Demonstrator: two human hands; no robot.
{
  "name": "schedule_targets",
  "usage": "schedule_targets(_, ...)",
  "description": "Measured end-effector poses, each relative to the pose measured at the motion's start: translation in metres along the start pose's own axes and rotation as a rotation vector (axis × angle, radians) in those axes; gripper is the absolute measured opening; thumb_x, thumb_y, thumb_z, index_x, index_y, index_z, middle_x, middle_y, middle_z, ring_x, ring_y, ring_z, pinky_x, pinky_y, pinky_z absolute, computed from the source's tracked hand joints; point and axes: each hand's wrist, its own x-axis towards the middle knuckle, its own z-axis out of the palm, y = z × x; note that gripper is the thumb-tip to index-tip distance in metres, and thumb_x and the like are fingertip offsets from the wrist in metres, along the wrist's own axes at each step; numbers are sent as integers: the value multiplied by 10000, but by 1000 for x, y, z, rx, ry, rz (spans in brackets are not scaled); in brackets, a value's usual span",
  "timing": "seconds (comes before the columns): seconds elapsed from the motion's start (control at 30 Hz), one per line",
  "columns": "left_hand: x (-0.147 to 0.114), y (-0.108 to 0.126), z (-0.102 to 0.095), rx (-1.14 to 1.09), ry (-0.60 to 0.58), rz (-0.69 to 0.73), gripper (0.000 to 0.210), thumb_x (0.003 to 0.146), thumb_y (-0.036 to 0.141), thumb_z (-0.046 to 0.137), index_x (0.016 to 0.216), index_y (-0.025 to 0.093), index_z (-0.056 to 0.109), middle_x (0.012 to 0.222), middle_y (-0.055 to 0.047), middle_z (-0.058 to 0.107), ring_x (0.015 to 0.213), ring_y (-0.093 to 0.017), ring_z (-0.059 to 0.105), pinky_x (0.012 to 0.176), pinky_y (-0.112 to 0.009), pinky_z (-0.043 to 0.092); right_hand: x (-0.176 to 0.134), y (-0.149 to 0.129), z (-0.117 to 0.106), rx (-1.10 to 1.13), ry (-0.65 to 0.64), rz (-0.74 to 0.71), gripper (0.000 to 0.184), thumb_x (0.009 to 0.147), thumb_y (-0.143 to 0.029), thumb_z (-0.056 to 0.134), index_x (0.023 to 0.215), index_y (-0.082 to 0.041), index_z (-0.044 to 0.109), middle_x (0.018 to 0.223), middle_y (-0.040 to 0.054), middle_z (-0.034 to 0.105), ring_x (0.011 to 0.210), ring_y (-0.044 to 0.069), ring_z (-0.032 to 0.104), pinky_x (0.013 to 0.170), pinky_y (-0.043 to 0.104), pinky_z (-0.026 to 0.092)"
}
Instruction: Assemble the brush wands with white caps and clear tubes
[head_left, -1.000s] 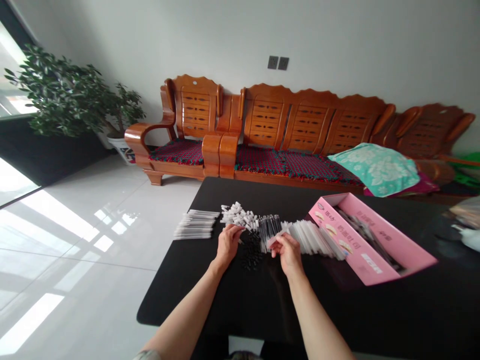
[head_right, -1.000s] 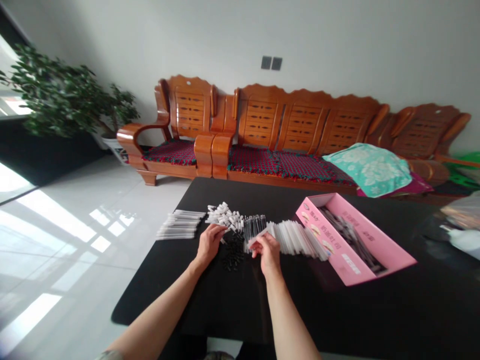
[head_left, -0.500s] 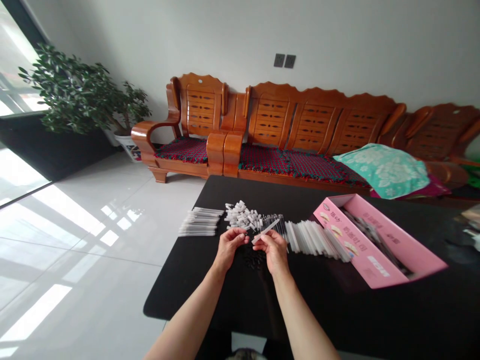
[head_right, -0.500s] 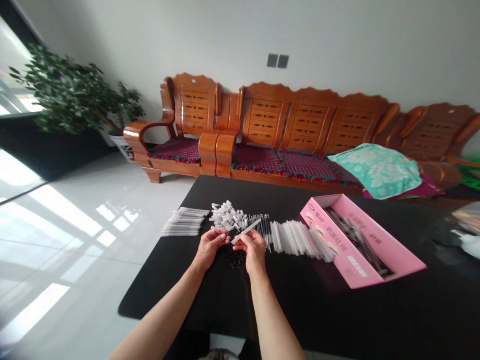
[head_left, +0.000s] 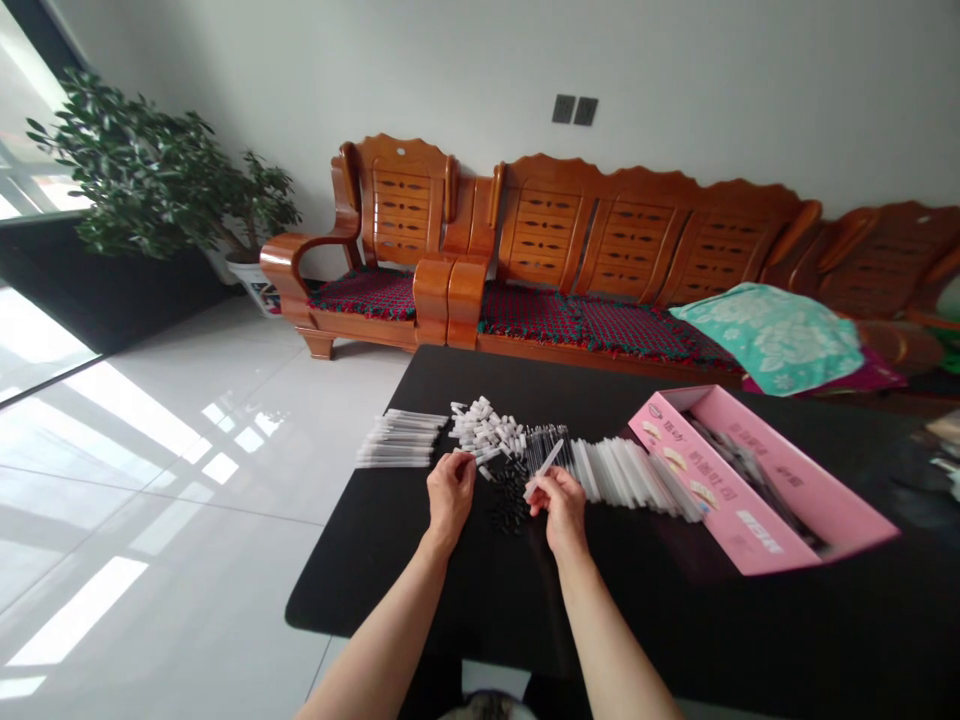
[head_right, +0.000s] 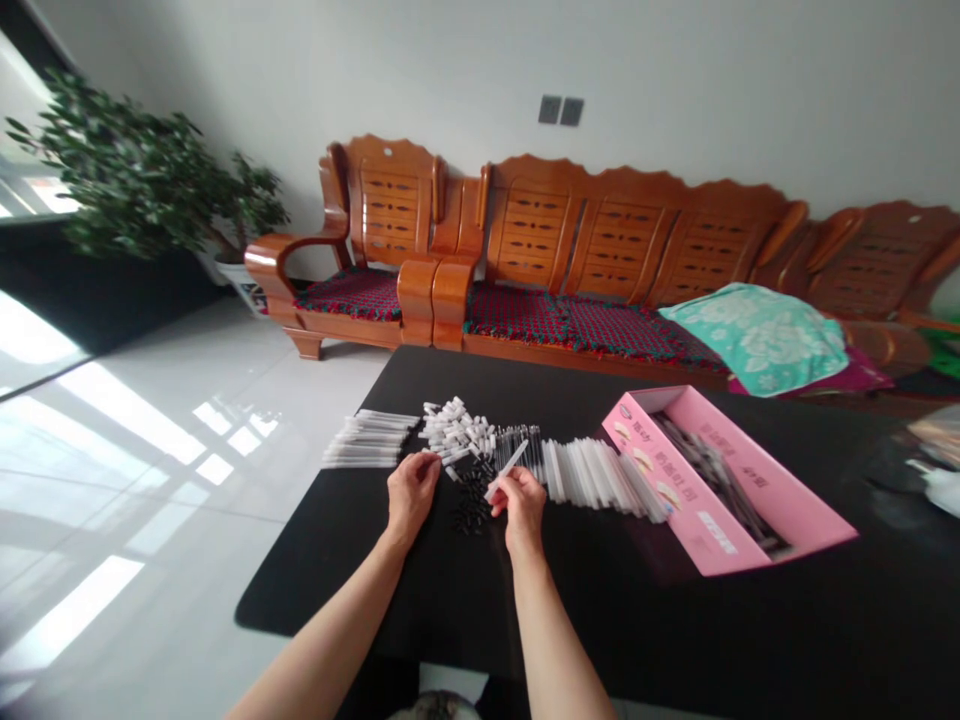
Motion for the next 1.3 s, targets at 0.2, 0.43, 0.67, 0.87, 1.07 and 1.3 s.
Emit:
schedule_targets(0.2,-3,2,5,214,-118,46,148,847,143,575,861,188,715,861,-37,649,751,-155,618,715,-249,453,1,0,-11,111,13,-10,129,625,-253,680,685,-160,615,551,15,669,382,106,524,307,185,374)
schedule_targets(0.43,-1,12,9,130,-118,123,214,864,126,551,1005,181,702,954,-52,652,808,-151,621,759,-240,465,3,-2,-19,197,40,-21,140,622,-256,693,682,-156,615,547,20,665,366,109,514,295,194,360)
schedule_targets(0.67,3,51,48,285,-403,122,179,887,237,556,867,216,732,875,-31,679,778,-150,629,716,-237,435,0,-3,-31,319,1,-12,150,650,-262,697,732,-163,620,587,10,663,412,112,536,319,198,395)
schedule_targets(0.87,10,75,81,501,-526,91,202,850,334,582,868,183,716,953,-82,705,823,-201,666,718,-276,468,0,0,-33,301,-10,-33,150,670,-261,687,762,-166,616,590,1,661,409,113,537,324,205,410)
schedule_targets(1.07,14,83,90,622,-551,22,247,829,267,531,925,152,727,973,-132,722,887,-252,688,766,-318,503,1,0,-32,307,-36,-35,145,667,-256,679,762,-170,612,571,-13,645,390,109,520,314,207,406)
schedule_targets(1.3,16,87,85,560,-518,-40,252,827,244,512,885,135,732,912,-146,731,873,-254,691,749,-306,496,0,0,-33,306,-48,-32,126,675,-248,674,752,-170,613,561,-6,647,393,113,524,317,207,410)
